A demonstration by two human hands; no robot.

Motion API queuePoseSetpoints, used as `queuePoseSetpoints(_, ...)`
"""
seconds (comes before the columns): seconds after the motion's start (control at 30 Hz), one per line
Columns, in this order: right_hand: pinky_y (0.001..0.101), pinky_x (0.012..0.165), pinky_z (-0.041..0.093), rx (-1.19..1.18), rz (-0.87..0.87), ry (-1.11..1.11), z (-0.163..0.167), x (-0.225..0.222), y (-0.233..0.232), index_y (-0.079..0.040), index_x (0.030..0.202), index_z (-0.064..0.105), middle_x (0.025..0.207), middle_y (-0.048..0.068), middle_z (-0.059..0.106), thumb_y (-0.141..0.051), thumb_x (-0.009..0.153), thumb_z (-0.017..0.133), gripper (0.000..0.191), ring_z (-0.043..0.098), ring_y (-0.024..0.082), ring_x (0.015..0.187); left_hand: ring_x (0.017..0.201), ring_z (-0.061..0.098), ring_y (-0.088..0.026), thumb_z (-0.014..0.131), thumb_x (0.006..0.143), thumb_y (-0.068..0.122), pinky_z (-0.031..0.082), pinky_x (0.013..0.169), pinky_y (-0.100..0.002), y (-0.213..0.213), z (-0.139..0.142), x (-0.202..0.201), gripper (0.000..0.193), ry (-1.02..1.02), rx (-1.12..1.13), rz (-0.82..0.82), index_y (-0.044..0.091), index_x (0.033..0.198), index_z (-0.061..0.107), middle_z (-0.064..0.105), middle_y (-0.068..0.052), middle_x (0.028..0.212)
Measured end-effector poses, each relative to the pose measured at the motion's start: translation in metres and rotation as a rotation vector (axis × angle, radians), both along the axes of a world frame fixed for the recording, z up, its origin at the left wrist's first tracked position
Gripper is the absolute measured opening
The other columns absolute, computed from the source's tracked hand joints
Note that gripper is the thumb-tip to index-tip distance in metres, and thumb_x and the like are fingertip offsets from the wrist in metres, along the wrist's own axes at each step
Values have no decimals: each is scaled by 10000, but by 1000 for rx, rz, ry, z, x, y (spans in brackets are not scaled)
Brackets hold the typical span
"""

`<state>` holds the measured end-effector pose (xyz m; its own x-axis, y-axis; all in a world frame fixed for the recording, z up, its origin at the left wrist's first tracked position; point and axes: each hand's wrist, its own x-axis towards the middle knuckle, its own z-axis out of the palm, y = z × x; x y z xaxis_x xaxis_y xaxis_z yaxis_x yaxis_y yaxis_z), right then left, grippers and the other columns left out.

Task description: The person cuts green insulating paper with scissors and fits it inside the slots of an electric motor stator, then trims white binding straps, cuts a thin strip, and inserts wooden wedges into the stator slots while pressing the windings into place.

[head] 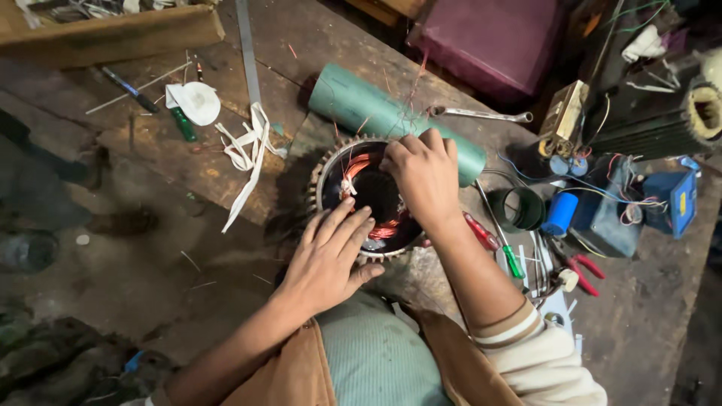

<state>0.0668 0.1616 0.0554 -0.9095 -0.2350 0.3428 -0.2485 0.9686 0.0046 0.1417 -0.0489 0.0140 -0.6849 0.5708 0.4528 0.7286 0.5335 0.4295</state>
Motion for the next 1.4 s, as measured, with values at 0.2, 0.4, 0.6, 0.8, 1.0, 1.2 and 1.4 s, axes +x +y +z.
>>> queuePoseSetpoints(0.2, 421, 826, 494, -188, 41, 8, -18, 1, 5, -131, 961, 760, 941, 31, 728, -259, 885, 753, 149, 622, 288, 910, 1403, 486, -324, 607, 915, 401, 332, 1146, -520, -2, -11, -9, 506, -12, 160, -45, 27, 1252, 654, 623, -119, 1373)
queuePoseSetpoints(0.4, 439, 787, 497, -231, -24, -88, -24, -8, 8, -132, 908, 765, 924, 60, 742, -185, 855, 720, 87, 633, 312, 901, 1316, 568, -291, 529, 916, 402, 374, 1092, -492, 3, -28, -18, 471, 4, 265, -79, 52, 1190, 683, 675, -87, 1303)
queuePoseSetpoints(0.6, 460, 822, 474, -139, -147, -87, -31, -9, 7, -145, 899, 744, 945, 67, 742, -152, 843, 688, 79, 649, 301, 959, 1254, 618, -285, 472, 962, 306, 401, 1063, -475, 12, -43, -19, 387, 42, 301, -54, 53, 1136, 707, 713, -77, 1245)
queuePoseSetpoints(0.8, 465, 799, 458, -201, -25, -34, -22, 7, 14, -121, 961, 725, 1103, 46, 739, -184, 856, 723, 123, 644, 311, 959, 1272, 597, -308, 430, 999, 291, 396, 1074, -479, 13, -43, -10, 426, 29, 289, -55, 32, 1196, 705, 700, -81, 1279)
queuePoseSetpoints(1.0, 425, 852, 484, -359, -34, 261, -55, 78, 112, -106, 1042, 657, 1171, 102, 734, -20, 826, 726, 242, 666, 318, 1021, 1277, 550, -383, 530, 1023, 312, 403, 1109, -493, -1, -36, 2, 372, 81, 221, 1, 73, 1261, 689, 611, -171, 1367)
queuePoseSetpoints(1.2, 509, 717, 507, -45, -559, -76, -125, 109, 207, -37, 1120, 684, 971, 173, 691, -290, 652, 879, 567, 652, 405, 859, 1184, 607, -338, 665, 965, 133, 474, 1048, -475, -34, -17, 17, 261, 52, 366, 124, 63, 1215, 651, 635, -133, 1286)
queuePoseSetpoints(1.4, 460, 761, 534, -299, -600, 165, -105, 155, 186, -77, 1120, 753, 979, 197, 721, -140, 968, 751, 165, 687, 387, 882, 1018, 701, -282, 716, 968, 145, 567, 901, -398, -36, 7, 36, 175, -24, 399, 28, 76, 1128, 706, 695, -96, 1159)
